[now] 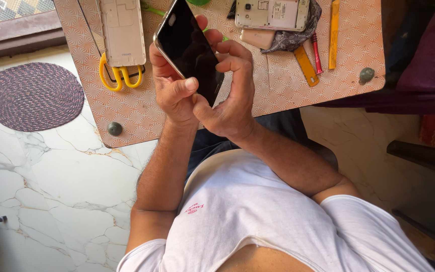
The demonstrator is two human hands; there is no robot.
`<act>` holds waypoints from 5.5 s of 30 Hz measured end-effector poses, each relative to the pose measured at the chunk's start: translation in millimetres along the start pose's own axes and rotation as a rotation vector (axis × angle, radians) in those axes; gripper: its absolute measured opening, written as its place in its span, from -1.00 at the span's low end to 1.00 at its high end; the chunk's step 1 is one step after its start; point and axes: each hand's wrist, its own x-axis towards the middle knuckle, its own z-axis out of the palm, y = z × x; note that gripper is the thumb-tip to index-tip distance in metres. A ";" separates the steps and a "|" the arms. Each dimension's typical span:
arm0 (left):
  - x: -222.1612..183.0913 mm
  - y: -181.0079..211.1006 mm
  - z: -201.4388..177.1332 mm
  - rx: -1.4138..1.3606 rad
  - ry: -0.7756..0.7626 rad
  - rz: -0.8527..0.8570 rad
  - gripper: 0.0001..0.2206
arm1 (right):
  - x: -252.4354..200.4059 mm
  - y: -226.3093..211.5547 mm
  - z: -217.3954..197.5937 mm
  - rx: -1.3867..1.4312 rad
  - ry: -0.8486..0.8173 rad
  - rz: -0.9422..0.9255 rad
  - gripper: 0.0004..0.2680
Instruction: The person assembles a mobile phone by inserting a red battery into the chassis, fitting the internal components together, and then snapping the rear cover onto the back of the device.
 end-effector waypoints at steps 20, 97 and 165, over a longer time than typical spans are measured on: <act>43.4 39.4 92.7 -0.254 -0.263 0.081 -0.29 | 66.1 -72.8 -18.9 -0.047 0.223 -0.405 -0.56; 48.6 47.7 84.3 -0.048 -0.214 0.162 -0.33 | 67.2 -48.2 -15.1 0.163 0.147 -0.335 -0.66; 17.5 30.8 25.0 0.815 -0.094 -0.439 -0.65 | 9.6 28.8 -62.8 0.989 -0.134 0.704 -0.63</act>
